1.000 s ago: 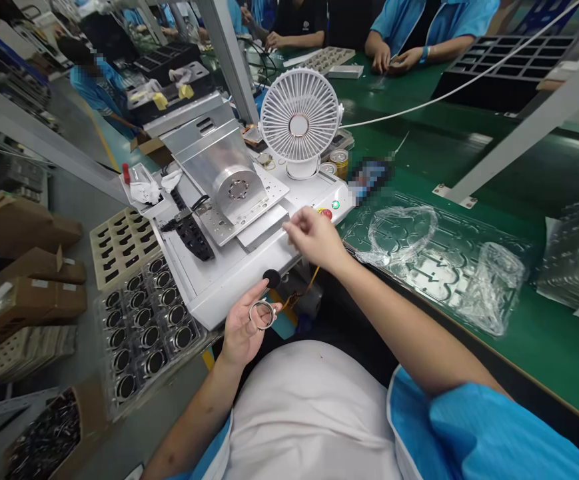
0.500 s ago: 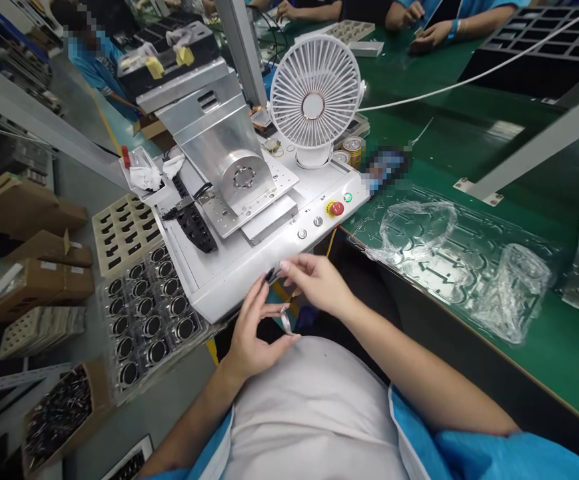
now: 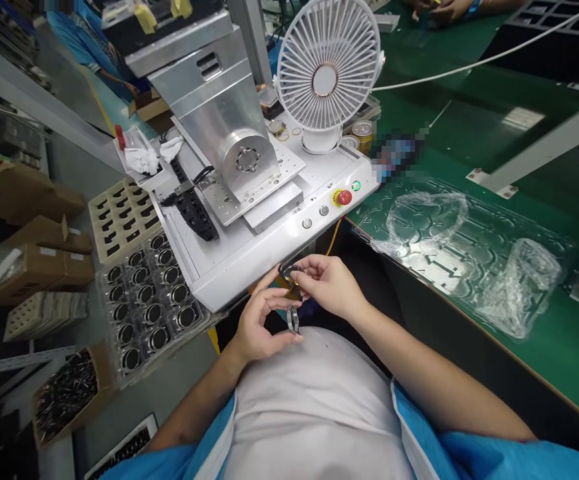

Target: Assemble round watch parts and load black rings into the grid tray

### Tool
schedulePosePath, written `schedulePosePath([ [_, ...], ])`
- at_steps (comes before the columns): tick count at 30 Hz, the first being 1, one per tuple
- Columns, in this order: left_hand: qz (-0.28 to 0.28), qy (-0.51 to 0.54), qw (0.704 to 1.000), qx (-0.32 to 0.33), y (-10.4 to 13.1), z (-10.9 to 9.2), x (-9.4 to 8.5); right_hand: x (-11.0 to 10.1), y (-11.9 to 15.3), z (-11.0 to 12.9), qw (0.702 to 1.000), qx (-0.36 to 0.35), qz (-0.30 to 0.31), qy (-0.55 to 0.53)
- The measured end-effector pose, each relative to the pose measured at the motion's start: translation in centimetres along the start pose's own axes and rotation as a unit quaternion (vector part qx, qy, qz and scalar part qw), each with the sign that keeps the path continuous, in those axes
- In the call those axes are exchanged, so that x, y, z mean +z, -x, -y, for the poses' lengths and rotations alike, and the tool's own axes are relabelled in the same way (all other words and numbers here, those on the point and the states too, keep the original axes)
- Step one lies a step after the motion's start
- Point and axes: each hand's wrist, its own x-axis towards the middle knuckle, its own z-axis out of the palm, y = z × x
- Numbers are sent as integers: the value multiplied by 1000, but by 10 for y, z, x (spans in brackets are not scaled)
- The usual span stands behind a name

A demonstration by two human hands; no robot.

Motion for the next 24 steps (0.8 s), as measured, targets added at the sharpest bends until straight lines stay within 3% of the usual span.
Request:
schedulePosePath([
  [4,39,-124,991,39,-1,0,-4,-3,-2,-2,1000,19,24,6],
  [7,81,-210,974,26,-2,0,-5,-5,-3,-6,999,26,36,-11],
  [10,97,-189,977,7,-2,1,-4,-4,-3,-9,998,38,13,-40],
  [12,67,-114,991,9,-1,2,-3,-4,-2,-10,997,47,-2,-57],
  [14,2,-5,1000,4,-1,3,-3,-4,-1,-9,997,51,1,-62],
  [19,-152,184,970,-33,-5,8,-4,0,7,-6,993,83,63,-63],
  [24,-170,229,957,-42,-3,12,3,22,19,-4,979,133,82,-128],
])
